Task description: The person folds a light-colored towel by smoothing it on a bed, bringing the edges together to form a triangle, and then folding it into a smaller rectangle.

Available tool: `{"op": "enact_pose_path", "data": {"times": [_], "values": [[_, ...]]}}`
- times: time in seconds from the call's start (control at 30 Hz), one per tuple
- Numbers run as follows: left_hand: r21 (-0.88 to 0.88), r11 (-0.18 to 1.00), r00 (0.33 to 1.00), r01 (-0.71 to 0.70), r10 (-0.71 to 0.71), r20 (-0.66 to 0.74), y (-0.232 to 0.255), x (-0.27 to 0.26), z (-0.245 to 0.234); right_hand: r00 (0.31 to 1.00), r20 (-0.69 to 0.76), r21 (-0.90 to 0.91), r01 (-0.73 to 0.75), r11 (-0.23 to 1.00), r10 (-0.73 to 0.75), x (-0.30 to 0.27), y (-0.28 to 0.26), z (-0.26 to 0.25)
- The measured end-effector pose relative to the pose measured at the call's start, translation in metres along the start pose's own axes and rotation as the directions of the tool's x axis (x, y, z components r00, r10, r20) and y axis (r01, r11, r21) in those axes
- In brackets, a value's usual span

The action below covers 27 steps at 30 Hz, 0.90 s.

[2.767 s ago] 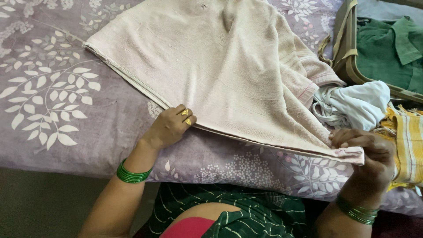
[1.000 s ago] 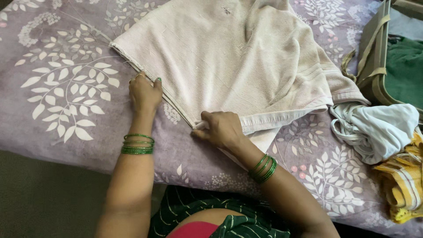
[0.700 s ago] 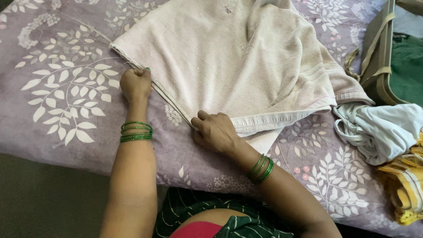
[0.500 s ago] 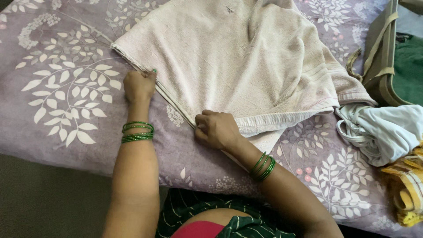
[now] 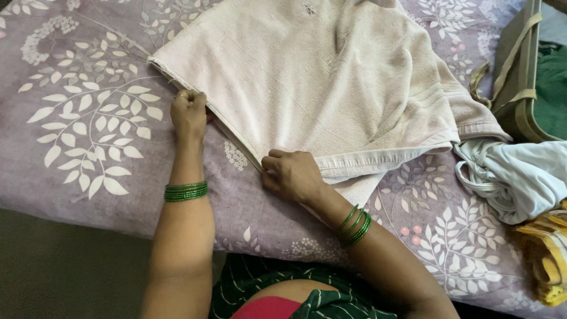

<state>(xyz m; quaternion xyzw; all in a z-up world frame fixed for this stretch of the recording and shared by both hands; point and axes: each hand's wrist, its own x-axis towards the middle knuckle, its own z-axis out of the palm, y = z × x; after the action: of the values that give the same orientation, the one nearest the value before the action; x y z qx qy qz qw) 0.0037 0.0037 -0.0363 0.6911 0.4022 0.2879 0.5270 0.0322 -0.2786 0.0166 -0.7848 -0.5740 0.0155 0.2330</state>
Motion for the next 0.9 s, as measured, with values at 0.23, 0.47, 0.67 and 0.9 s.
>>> {"op": "enact_pose_path", "data": {"times": [0.23, 0.47, 0.67, 0.9], "values": [[0.138, 0.960, 0.956, -0.244, 0.262, -0.134, 0.006, -0.004, -0.003, 0.997, 0.048, -0.015, 0.060, 0.998, -0.059, 0.003, 0.002, 0.004], [0.472, 0.822, 0.897, -0.317, 0.421, -0.131, -0.004, 0.001, 0.001, 0.990, 0.101, 0.000, 0.099, 0.995, -0.099, 0.005, 0.002, 0.003], [0.468, 0.852, 0.937, -0.235, 0.326, -0.123, 0.003, -0.002, 0.000, 0.983, 0.033, 0.045, 0.178, 0.983, -0.179, 0.004, 0.000, 0.006], [0.332, 0.884, 0.907, -0.330, 0.395, -0.150, -0.013, 0.017, 0.001, 0.998, 0.031, 0.126, 0.059, 0.990, -0.063, -0.004, -0.004, -0.006]]}}
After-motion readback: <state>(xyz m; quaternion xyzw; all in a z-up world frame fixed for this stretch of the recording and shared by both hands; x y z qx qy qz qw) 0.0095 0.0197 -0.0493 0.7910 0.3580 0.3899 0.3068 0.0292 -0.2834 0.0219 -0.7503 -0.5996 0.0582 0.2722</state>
